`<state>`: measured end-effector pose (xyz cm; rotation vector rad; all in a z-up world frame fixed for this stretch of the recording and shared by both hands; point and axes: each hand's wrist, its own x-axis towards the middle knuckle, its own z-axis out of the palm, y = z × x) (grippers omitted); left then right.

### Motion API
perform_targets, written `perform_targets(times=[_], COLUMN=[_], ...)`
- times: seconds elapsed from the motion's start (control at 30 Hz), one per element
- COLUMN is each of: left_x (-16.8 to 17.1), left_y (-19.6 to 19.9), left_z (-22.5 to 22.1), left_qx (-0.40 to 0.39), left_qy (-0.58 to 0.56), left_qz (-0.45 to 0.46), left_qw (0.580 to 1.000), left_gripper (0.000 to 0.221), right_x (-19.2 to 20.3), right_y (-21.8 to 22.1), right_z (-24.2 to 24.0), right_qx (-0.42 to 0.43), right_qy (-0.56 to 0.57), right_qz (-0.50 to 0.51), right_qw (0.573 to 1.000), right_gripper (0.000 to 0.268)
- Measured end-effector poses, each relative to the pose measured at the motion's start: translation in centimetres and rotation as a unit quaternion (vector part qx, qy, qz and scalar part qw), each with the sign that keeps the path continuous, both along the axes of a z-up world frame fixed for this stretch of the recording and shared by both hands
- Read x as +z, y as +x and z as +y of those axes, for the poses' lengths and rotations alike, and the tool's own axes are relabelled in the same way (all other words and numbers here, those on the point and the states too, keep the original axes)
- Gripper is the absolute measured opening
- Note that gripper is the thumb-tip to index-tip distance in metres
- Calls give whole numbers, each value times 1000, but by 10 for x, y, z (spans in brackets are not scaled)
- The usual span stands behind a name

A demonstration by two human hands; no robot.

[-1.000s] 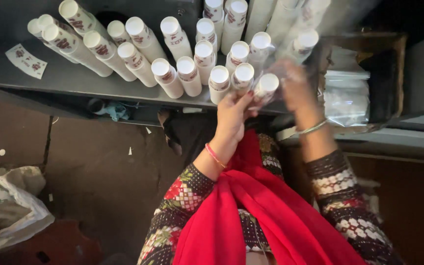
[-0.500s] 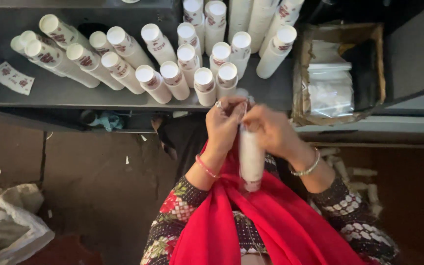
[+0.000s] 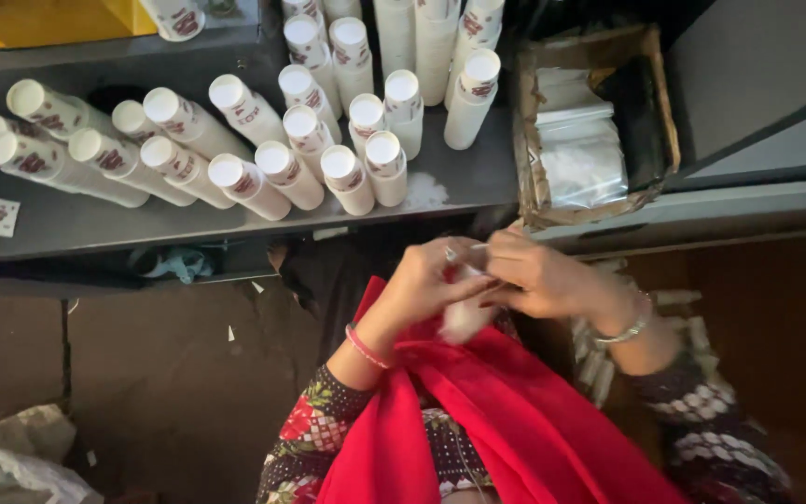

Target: Organizing paper cups on a workstation and putting them into individual plastic sleeves.

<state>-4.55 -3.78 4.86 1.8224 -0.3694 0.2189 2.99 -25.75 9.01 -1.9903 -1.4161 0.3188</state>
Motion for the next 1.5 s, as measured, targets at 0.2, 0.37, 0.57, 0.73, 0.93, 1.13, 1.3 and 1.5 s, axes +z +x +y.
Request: perform_targets(times=[0.2,0.37,0.57,0.73,0.93,1.13,1.3,1.5], left_x=[-13,-14,-3,-12,-23,2,-24,-51], left_y=[7,7,-13,-19,5,42,49,33], left_z=[23,21,38,44,25,-2,-3,14], left_qx=[78,110,162,183,102,139,15,176], left_qy=[-85,-201,-191,-227,-176,55,-302,-328], left_qz=[115,146,136,142,170,33,111,141], left_qw=[987,962,959,946,964,988,947,917], left_gripper=[15,16,16,15,21,29,38,21], right_x=[10,2,-125,-82,-17,-3,-41,4], right_y=[45,133,264,227,149,74,24,43], right_z=[-75,-47,-35,-22,-39,-33,-15,28], right_qx=[-154,-258,-390,-332,-260,-62,-89,-153], right_qy=[-463,-132,-271,-109,168,283,257,143], right_qz=[-82,-152,-126,-170,19,298,398,88], right_qw=[869,945,871,921,951,909,876,974], right_gripper=[13,22,19,15,10,14,13,7])
